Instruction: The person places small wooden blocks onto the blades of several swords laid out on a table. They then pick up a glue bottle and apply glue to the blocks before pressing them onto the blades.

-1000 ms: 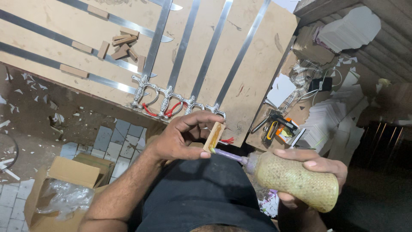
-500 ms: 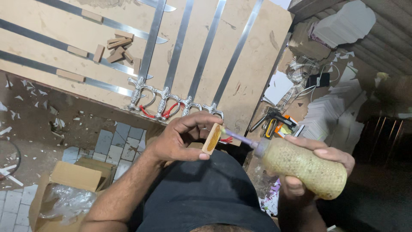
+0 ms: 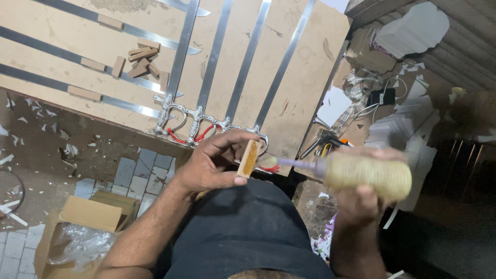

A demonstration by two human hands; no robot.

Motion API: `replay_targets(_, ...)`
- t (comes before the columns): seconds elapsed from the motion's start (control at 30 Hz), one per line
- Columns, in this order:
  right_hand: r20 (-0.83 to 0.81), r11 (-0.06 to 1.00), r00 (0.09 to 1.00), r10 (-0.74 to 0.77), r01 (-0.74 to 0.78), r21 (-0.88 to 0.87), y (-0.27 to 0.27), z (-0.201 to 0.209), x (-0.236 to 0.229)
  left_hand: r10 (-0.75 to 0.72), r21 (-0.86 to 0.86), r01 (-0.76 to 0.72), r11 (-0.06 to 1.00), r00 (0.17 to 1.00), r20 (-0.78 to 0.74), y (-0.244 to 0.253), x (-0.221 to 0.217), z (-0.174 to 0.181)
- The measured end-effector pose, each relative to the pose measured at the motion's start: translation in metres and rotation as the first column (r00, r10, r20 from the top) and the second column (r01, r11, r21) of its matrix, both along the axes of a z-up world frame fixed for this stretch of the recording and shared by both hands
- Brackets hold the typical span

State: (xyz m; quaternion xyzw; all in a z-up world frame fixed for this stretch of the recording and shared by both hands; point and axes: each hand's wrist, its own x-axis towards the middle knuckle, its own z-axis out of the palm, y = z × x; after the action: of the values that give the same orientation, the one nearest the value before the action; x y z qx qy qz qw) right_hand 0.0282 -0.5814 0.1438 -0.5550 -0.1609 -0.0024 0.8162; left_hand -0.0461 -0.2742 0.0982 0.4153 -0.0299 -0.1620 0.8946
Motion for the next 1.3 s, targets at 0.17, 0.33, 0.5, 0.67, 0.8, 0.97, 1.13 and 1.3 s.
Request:
replay_targets(0.17, -0.316, 0.974, 0.930, -0.186, 0.217, 0.065, -0.018, -0.089, 0.025, 0.138, 0.160, -0.152, 0.975, 0.986, 0.091, 0.014, 0.001, -0.002)
replay_targets(0.33, 0.115, 0.667, 0.946, -0.304, 0.298, -0.683, 0.001, -0.169, 0.044, 0.235, 0.391, -0.310, 0.867, 0.945, 0.228, 0.029, 0.005, -0.011)
replay_targets(0.5, 0.360, 0.168, 0.931, -0.060, 0.365, -0.916, 0.033, -0.175, 0.029, 0.302, 0.519, -0.394, 0.759, 0.918, 0.255, 0.036, 0.014, -0.019)
replay_targets(0.67, 0.059, 0.543, 0.989, -0.132, 0.122, -0.831, 0.094, -0.110, 0.004, 0.267, 0.752, -0.408, 0.517, 0.912, 0.311, 0.043, 0.027, -0.023)
replay_targets(0.8, -0.253, 0.847, 0.960, 0.117, -0.230, -0.480, 0.145, -0.058, 0.008, 0.236, 0.733, -0.460, 0.502, 0.888, 0.395, 0.048, 0.042, -0.028)
replay_targets(0.97, -0.252, 0.802, 0.966, 0.062, -0.199, -0.564, 0.195, -0.035, 0.025, 0.192, 0.762, -0.458, 0.458, 0.888, 0.418, 0.075, 0.055, -0.032)
replay_targets(1.13, -0.257, 0.764, 0.964, 0.064, -0.213, -0.609, 0.232, -0.045, 0.043, 0.173, 0.811, -0.493, 0.315, 0.870, 0.461, 0.111, 0.067, -0.036)
replay_targets(1.3, -0.202, 0.636, 0.974, -0.099, -0.094, -0.766, 0.268, -0.091, 0.074, 0.084, 0.845, -0.515, 0.144, 0.857, 0.509, 0.156, 0.081, -0.046)
